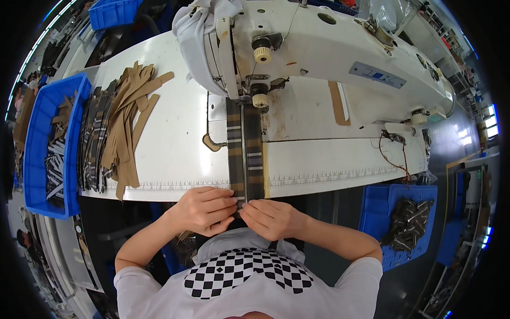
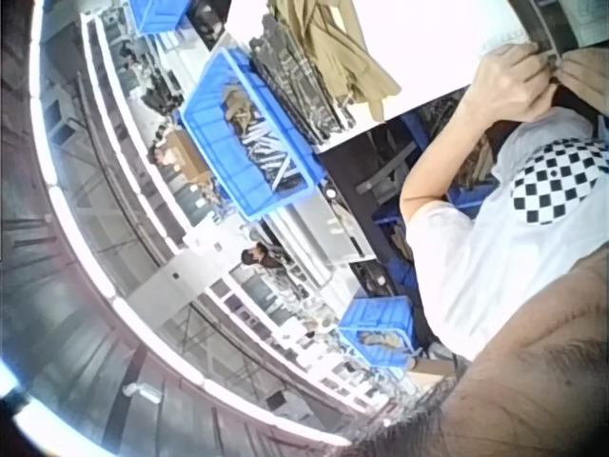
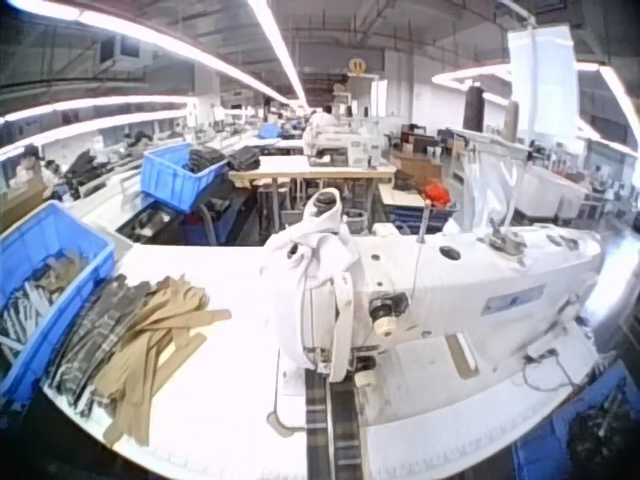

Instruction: The person sews fabric straps using an industrial sewing machine.

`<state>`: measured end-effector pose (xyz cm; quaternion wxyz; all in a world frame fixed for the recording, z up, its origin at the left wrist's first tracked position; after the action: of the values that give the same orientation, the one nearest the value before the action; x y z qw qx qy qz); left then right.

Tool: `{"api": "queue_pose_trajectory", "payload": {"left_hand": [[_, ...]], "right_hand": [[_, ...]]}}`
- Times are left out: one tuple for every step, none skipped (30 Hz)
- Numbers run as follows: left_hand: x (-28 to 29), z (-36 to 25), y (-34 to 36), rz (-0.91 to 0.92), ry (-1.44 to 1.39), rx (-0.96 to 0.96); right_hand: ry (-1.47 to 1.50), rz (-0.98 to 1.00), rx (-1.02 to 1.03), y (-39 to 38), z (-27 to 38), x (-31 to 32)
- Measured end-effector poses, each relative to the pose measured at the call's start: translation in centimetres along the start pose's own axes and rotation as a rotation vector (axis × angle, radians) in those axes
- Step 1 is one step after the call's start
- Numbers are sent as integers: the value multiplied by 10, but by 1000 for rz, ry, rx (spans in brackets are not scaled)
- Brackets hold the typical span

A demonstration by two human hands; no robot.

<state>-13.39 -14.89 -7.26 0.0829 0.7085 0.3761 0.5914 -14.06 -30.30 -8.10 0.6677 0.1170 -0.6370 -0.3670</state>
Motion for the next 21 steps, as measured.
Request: {"api": "queue_pose_trajectory", "payload": {"left_hand": [[-1, 7, 4, 57, -122, 14], [0, 18, 8, 52, -114, 20], [3, 36, 17, -20, 10, 37], [8, 56, 25, -92, 134, 54], [12, 79, 38, -92, 206, 42], [15, 96, 46, -92, 283, 33], [15, 101, 44, -100, 290, 39], [12, 108, 42, -88, 290, 25], [9, 115, 40, -75, 291, 11], [8, 119, 39, -82, 295, 13], [9, 122, 40, -83, 282, 32], [10, 124, 42, -84, 269, 52], [12, 125, 46, -74, 287, 65], [15, 125, 46, -74, 284, 70], [17, 125, 45, -58, 262, 64], [16, 125, 45, -41, 239, 57], [17, 124, 44, -96, 272, 44], [15, 126, 44, -94, 268, 47], [14, 129, 43, -88, 256, 64], [13, 131, 42, -79, 246, 83], [11, 131, 40, -95, 289, 58]], "right_hand": [[-10, 30, 15, 2, 0, 1], [-13, 61, 37, 5, 1, 0], [-7, 98, 70, 7, 2, 1], [-4, 104, 77, 9, 2, 1], [-40, 115, 100, 10, 6, 1], [-73, 123, 129, 11, 7, 0], [-58, 147, 131, 13, 8, 1], [-52, 163, 124, 13, 7, -1], [-53, 173, 129, 14, 6, -1], [-53, 183, 135, 16, 3, -2], [-46, 200, 129, 17, 0, -2], [-47, 208, 124, 19, -3, -1], [-59, 211, 129, 23, -7, 0], [-60, 215, 137, 24, -10, -1], [-56, 219, 135, 26, -14, -2], [-45, 219, 134, 27, -17, -4], [-36, 218, 132, 28, -20, -4], [-32, 220, 128, 30, -24, -5], [-35, 235, 131, 32, -27, -5], [-35, 246, 136, 34, -30, -6], [-28, 244, 135, 35, -33, -8]]}}
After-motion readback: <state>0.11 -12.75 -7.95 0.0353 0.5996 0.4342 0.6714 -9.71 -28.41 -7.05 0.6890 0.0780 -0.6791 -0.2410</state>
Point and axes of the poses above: each hand's wrist, its own y-axis towards the middle knuckle, its own x-axis out of the back of the hand, z = x × y, the point moved 6 cm from there along y, towards the middle knuckle, and after that the axes turned 8 degrees about -x, right-handed, at the moved point
